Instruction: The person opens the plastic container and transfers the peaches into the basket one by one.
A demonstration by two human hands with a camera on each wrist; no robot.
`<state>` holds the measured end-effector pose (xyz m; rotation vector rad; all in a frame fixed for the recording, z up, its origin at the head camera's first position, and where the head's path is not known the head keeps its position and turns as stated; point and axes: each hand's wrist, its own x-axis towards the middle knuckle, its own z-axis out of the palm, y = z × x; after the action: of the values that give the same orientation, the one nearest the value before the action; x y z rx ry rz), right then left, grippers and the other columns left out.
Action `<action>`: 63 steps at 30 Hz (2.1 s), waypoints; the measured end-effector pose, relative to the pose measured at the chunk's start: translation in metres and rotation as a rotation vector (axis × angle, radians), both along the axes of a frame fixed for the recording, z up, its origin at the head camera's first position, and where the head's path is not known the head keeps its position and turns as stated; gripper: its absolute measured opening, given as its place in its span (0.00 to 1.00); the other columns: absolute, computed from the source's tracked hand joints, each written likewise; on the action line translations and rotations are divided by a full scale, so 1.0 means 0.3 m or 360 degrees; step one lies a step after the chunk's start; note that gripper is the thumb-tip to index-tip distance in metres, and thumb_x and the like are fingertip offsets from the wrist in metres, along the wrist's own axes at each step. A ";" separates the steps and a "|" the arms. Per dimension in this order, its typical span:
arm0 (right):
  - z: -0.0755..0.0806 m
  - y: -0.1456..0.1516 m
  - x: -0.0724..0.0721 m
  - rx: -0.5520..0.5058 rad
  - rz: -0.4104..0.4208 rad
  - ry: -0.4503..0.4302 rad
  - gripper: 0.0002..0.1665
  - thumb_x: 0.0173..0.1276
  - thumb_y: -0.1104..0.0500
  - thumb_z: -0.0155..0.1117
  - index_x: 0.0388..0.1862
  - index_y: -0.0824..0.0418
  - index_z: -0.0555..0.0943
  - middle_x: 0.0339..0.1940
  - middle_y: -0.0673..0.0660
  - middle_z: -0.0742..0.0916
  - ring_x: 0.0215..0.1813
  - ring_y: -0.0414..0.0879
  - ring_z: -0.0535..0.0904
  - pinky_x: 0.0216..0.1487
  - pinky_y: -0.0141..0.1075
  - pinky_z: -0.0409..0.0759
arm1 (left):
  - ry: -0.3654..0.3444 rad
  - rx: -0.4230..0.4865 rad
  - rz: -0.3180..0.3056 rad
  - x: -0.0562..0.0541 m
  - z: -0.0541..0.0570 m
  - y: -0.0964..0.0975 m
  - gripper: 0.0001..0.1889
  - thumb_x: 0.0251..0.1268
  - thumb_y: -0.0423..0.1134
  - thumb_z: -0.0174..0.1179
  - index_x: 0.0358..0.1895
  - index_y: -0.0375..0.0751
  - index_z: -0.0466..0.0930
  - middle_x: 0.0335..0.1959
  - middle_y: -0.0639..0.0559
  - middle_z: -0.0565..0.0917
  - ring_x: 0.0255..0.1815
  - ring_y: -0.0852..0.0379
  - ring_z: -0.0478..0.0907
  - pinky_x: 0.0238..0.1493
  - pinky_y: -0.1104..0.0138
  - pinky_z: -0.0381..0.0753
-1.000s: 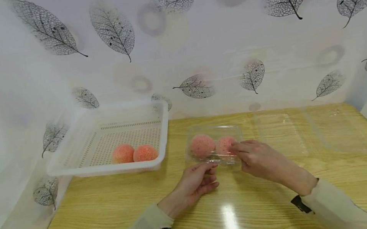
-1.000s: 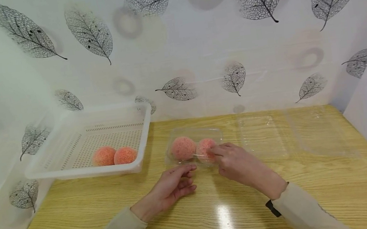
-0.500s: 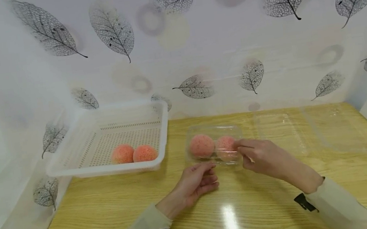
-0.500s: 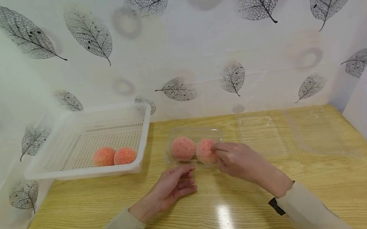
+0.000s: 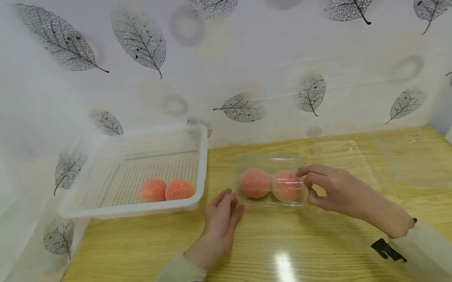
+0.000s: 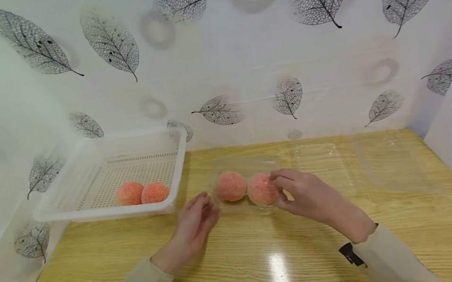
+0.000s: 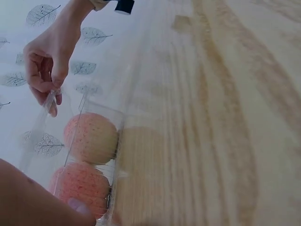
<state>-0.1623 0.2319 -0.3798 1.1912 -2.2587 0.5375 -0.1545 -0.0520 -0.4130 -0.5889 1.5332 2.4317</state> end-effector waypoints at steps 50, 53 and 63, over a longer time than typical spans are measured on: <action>-0.042 -0.075 0.033 -0.1013 -0.0436 -0.0919 0.20 0.80 0.63 0.55 0.67 0.67 0.75 0.64 0.66 0.82 0.60 0.20 0.76 0.55 0.18 0.78 | -0.0019 0.0142 -0.0222 0.024 -0.015 -0.081 0.16 0.73 0.29 0.54 0.60 0.34 0.70 0.39 0.52 0.77 0.41 0.61 0.77 0.46 0.72 0.84; -0.046 -0.077 0.029 -0.1025 -0.0433 -0.0938 0.23 0.81 0.62 0.54 0.71 0.67 0.71 0.68 0.68 0.80 0.64 0.20 0.74 0.58 0.17 0.75 | -0.0013 0.0150 -0.0219 0.023 -0.015 -0.080 0.15 0.73 0.29 0.55 0.59 0.34 0.70 0.38 0.52 0.77 0.40 0.62 0.77 0.45 0.72 0.84; -0.039 -0.096 0.021 -0.1195 -0.0373 -0.1115 0.27 0.85 0.58 0.46 0.73 0.72 0.59 0.74 0.69 0.74 0.73 0.39 0.72 0.65 0.17 0.71 | 0.0003 0.0171 -0.0210 0.020 -0.017 -0.080 0.15 0.72 0.28 0.55 0.58 0.34 0.71 0.35 0.53 0.78 0.38 0.62 0.77 0.43 0.73 0.83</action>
<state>-0.1559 0.2030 -0.3915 0.3683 -2.2917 1.7130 -0.1485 -0.0760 -0.4181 -0.4503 1.3849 2.3971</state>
